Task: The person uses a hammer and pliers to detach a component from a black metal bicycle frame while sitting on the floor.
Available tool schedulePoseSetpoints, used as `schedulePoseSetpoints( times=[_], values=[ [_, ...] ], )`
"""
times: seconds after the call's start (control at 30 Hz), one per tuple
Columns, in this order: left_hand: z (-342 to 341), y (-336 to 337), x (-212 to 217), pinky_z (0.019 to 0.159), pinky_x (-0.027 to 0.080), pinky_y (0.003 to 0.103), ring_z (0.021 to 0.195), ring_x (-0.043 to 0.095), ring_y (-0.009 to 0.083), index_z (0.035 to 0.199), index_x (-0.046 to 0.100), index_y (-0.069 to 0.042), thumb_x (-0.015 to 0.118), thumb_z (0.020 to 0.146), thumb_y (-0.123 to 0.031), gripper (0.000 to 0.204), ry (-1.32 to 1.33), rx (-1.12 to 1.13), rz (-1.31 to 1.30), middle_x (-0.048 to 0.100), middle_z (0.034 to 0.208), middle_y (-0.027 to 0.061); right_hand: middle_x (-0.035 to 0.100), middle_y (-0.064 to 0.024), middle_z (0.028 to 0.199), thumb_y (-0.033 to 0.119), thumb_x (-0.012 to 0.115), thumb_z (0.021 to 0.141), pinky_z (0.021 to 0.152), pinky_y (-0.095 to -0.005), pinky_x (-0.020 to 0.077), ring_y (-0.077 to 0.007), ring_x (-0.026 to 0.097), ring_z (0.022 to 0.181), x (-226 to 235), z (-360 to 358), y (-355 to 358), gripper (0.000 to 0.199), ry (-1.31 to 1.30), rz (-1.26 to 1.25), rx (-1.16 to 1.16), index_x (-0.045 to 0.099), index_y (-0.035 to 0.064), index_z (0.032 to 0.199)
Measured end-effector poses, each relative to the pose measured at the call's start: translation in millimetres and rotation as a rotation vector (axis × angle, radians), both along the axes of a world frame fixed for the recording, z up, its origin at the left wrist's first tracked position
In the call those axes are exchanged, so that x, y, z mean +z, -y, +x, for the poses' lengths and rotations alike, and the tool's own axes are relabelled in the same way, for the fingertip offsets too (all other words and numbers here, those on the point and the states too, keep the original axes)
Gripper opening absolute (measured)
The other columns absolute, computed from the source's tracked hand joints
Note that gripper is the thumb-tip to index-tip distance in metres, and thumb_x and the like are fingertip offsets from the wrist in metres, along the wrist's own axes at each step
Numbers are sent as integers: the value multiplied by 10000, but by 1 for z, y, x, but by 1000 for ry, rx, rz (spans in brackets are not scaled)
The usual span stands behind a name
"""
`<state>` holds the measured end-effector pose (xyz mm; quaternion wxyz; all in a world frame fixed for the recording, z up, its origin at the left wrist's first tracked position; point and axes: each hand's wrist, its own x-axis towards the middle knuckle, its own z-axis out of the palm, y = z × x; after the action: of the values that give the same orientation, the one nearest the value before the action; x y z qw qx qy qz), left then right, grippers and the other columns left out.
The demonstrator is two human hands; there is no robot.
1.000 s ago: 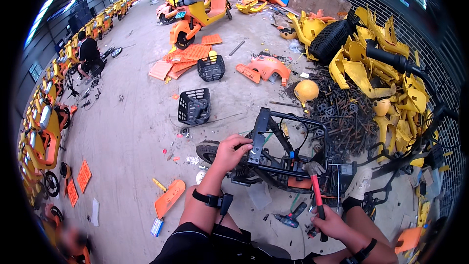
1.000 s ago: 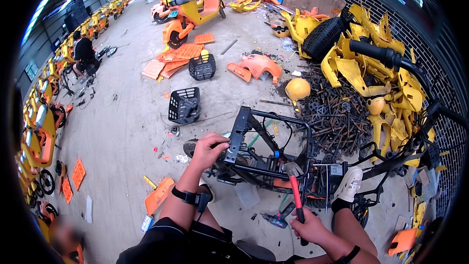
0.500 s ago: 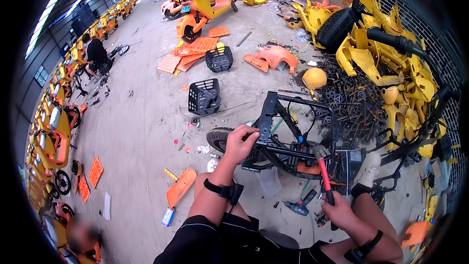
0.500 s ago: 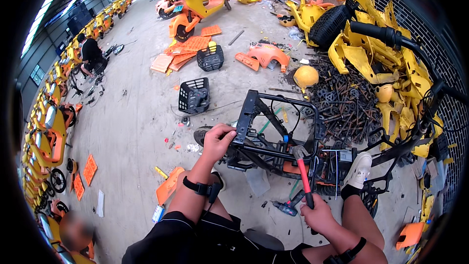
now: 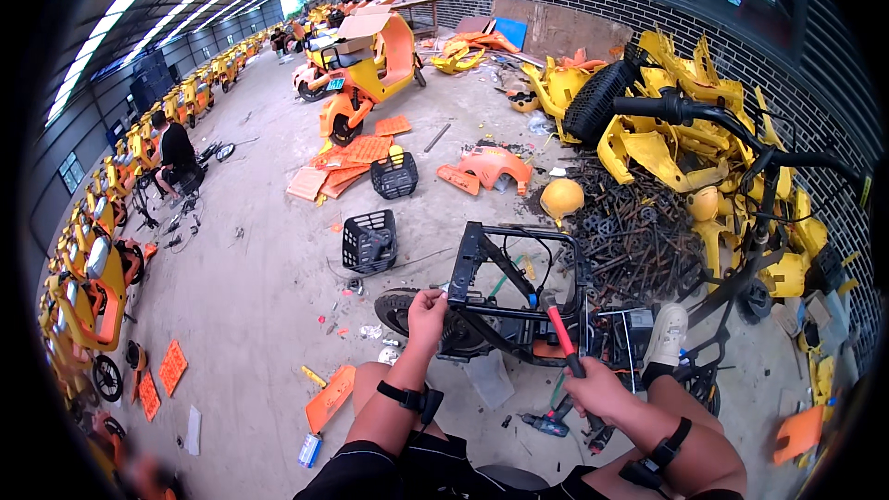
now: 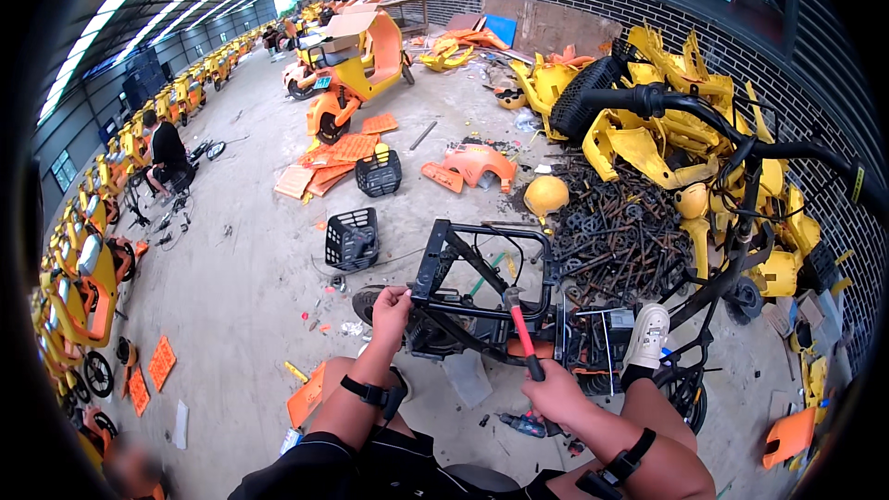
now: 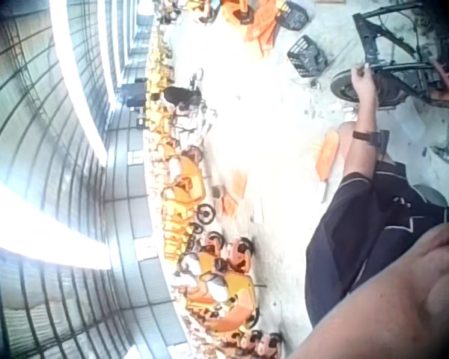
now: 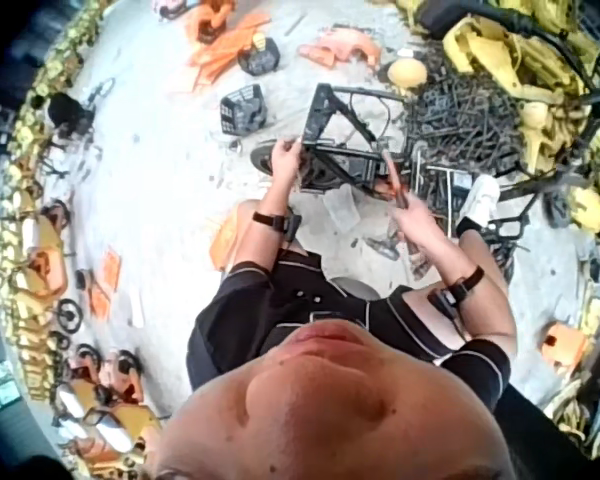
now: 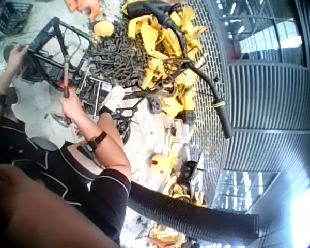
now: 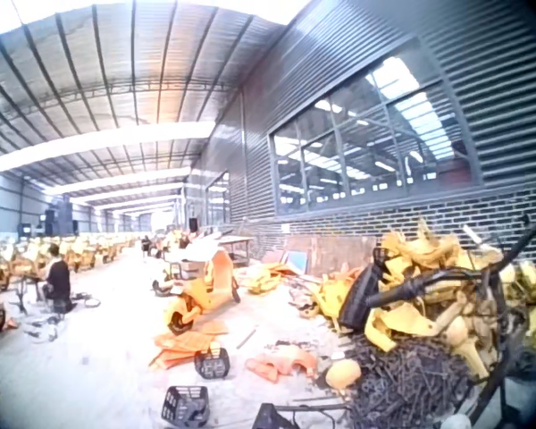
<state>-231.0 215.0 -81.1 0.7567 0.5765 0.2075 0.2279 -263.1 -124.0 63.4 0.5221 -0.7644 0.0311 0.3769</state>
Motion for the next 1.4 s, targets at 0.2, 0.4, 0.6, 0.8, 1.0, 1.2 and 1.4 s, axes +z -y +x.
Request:
schedulePoseSetpoints(
  times=[0.2,0.4,0.6,0.8,1.0,1.2,1.4],
  values=[
    [-31,18,22,443,303,207,534,430,41,1063,597,-50,641,970,-179,165,-127,44,-67,564,780,-4,535,-1,669,124,603,870,412,-294,409,-112,520,488,52,28,-2,113,-43,233,-108,498,83,856],
    [-95,64,11,444,300,206,519,414,52,1094,570,-69,632,983,-196,180,-159,-200,-322,579,825,13,557,-9,714,140,596,878,426,-278,412,-101,523,518,83,52,-15,103,57,549,-312,514,79,879],
    [-146,100,-90,468,335,251,549,418,79,1070,565,-93,613,992,-192,136,-648,-552,-380,594,835,0,565,-21,731,105,594,857,482,-265,423,-114,537,569,64,68,-25,64,-173,676,-367,536,78,852],
    [-139,132,-86,481,377,288,581,462,133,1313,456,-59,567,971,-132,367,-783,-550,-22,596,843,58,567,-30,735,130,604,858,497,-259,406,-120,517,564,53,66,-7,96,-371,677,-238,544,60,832],
    [-128,142,-108,490,394,307,606,502,148,1351,465,-61,563,908,-81,454,-870,-674,238,639,881,105,553,-33,746,193,606,901,509,-288,394,-146,488,561,85,42,28,227,-283,802,-250,571,-9,998],
    [-104,150,-100,506,418,319,626,543,154,1246,580,-68,592,919,-250,374,-812,-805,287,665,882,95,604,-52,772,233,607,906,531,-300,425,-160,535,583,102,48,69,230,-24,716,-356,588,19,991],
    [-85,146,-142,556,444,305,624,546,129,1150,636,-67,586,961,-406,392,-599,-782,608,643,815,44,636,-64,777,289,610,906,551,-322,443,-175,561,600,103,72,78,172,-101,779,-438,570,136,975]
  ],
)
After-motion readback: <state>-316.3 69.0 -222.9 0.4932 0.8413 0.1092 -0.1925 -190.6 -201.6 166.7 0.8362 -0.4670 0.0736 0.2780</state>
